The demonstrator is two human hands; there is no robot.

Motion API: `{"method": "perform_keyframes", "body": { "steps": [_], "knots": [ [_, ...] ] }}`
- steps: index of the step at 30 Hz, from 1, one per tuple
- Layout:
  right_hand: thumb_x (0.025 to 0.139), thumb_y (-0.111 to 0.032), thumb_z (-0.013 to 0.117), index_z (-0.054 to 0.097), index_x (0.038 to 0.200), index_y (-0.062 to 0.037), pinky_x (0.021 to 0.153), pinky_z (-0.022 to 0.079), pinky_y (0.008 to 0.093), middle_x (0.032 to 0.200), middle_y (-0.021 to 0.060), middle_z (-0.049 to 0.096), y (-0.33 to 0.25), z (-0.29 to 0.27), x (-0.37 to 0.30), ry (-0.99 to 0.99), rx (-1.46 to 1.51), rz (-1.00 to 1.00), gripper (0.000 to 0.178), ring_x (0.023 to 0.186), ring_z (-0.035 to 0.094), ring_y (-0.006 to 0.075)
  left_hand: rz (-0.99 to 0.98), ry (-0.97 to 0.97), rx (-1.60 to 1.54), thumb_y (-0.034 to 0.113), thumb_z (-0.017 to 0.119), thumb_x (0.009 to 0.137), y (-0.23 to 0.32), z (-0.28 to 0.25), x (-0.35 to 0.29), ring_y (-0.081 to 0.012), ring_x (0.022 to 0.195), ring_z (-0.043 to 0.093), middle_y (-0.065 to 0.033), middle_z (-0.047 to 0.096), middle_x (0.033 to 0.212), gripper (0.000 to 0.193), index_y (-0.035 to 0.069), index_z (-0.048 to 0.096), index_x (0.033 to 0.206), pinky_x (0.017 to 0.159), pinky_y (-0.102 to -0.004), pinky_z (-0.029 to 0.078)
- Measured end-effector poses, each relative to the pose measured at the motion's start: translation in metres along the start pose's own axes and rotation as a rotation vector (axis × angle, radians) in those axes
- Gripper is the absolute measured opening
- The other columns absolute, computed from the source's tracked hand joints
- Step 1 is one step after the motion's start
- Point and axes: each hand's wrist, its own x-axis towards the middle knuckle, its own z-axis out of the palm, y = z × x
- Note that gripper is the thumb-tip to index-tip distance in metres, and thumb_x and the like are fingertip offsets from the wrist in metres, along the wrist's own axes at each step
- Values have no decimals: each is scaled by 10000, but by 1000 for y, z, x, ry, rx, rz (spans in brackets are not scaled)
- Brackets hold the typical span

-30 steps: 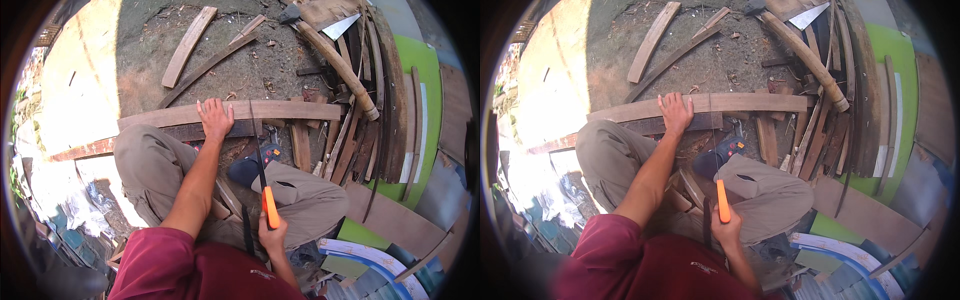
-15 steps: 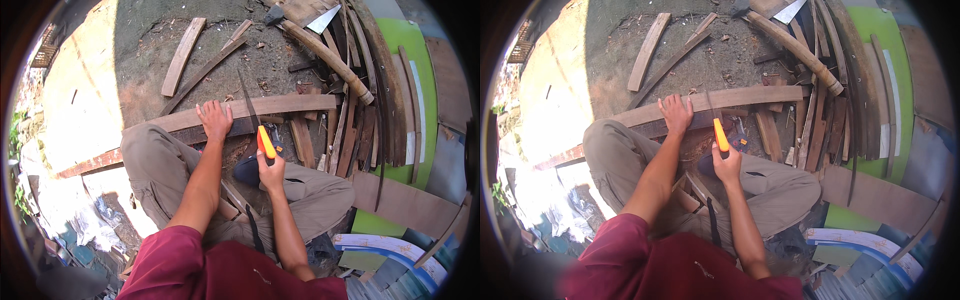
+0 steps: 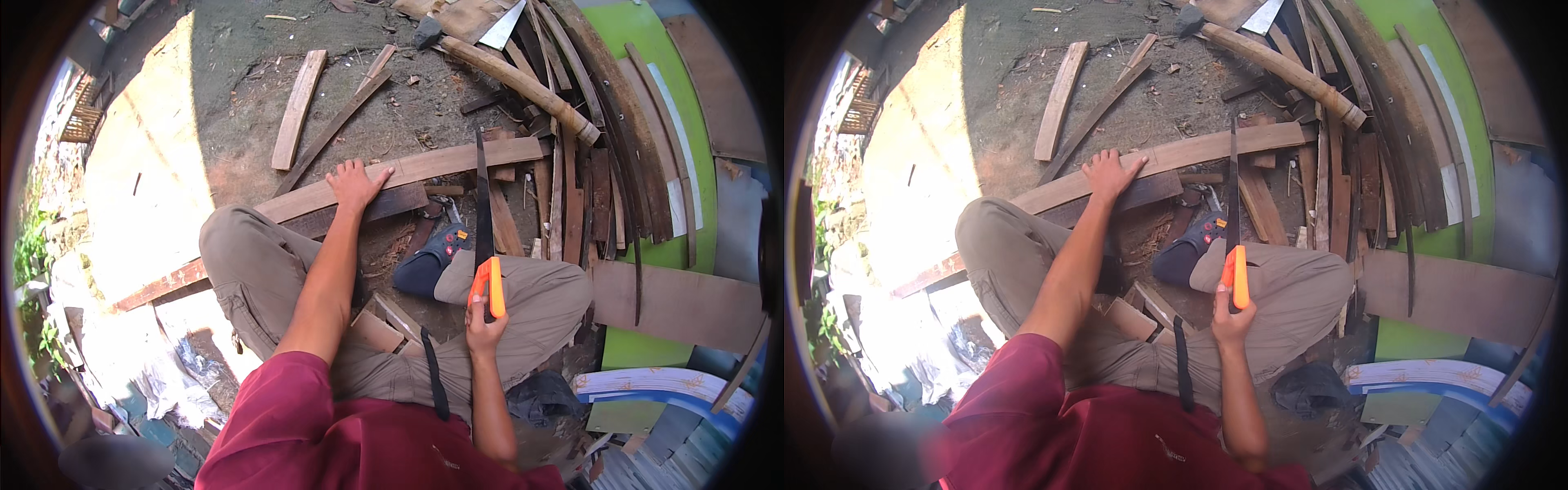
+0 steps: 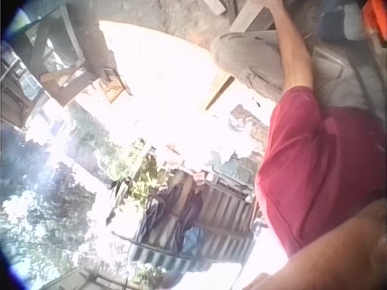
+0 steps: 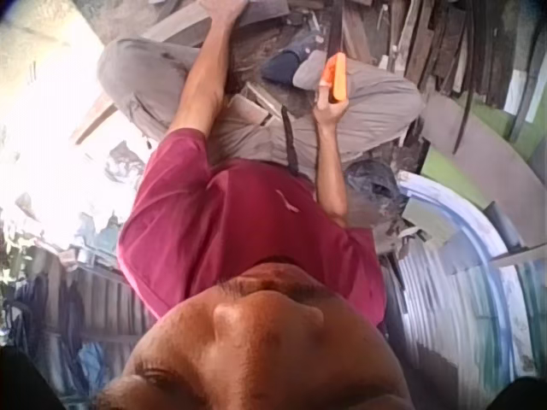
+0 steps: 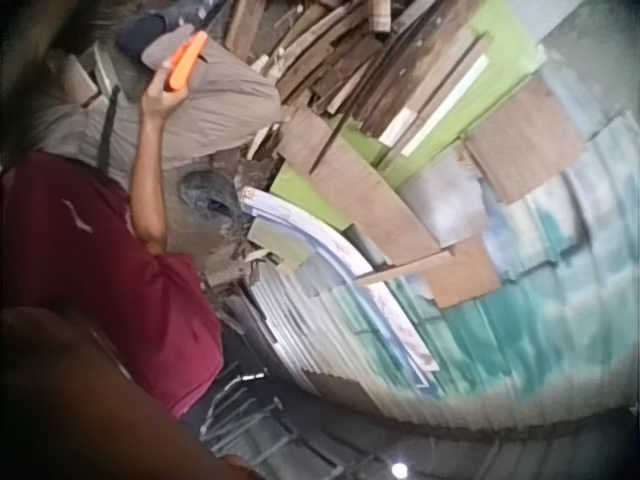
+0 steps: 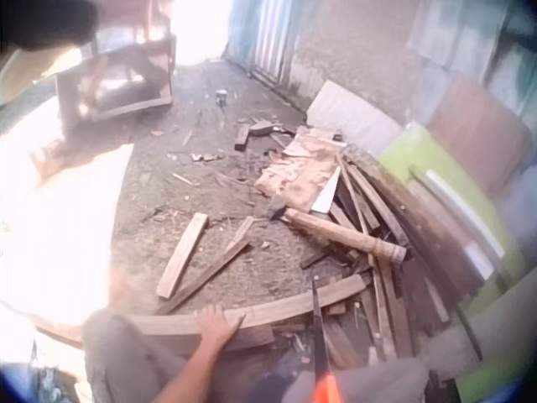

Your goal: The person sits on the ground and uses a hand saw to cut a long wooden plank. They hold the plank steady with their left hand and saw with their right hand, periodically adjusting the plank's position.

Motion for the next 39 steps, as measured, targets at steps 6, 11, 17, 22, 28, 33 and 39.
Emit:
{"method": "perform_keyframes", "body": {
  "steps": [6,11,17,22,28,33,39],
  "knots": [
    [937,-137,707,649,817,21,553,418,305,647,15,578,30,-15,7,-65,-122,-73,206,594,542,100,209,-600,-21,796,812,559,-27,-31,57,-399,1162,658,-263,685,1233,1061,-26,695,1220,994,-457,519],
    [919,-140,698,667,863,34,599,454,325,662,71,612,18,-7,11,-127,-229,-169,185,623,570,124,319,-456,72,768,832,559,-15,-41,37,-420,1065,683,-279,709,1092,989,-48,691,1099,918,-472,537],
    [924,-158,693,656,853,22,576,462,332,643,89,609,-15,2,5,-150,-202,-305,198,593,582,130,368,-191,134,701,859,593,-5,-66,-5,-414,944,694,-229,716,939,829,13,609,981,822,-483,545],
    [919,-155,698,648,835,20,559,459,338,632,102,616,-20,-1,4,-152,-154,-336,201,566,594,142,402,-74,128,669,851,634,8,-86,-18,-415,942,690,-234,704,943,772,14,584,942,801,-471,545],
    [915,-151,696,653,838,11,560,449,330,632,97,587,-15,4,2,-205,-203,-388,185,565,578,146,358,60,144,531,900,645,-34,-37,-2,-408,998,678,-213,698,1003,735,17,535,1023,825,-488,545],
    [909,-167,695,656,844,2,561,457,352,625,136,568,-11,2,8,-176,-225,-433,185,546,592,191,295,-29,123,449,931,638,-24,-32,16,-396,1123,637,-210,664,1150,771,16,541,1142,917,-487,541],
    [904,-161,700,652,840,2,571,461,355,635,154,569,3,3,10,-201,-250,-425,182,550,594,217,212,-202,235,444,924,608,-17,-34,25,-372,1230,587,-201,608,1268,717,67,647,1151,987,-486,531]
  ]
}}
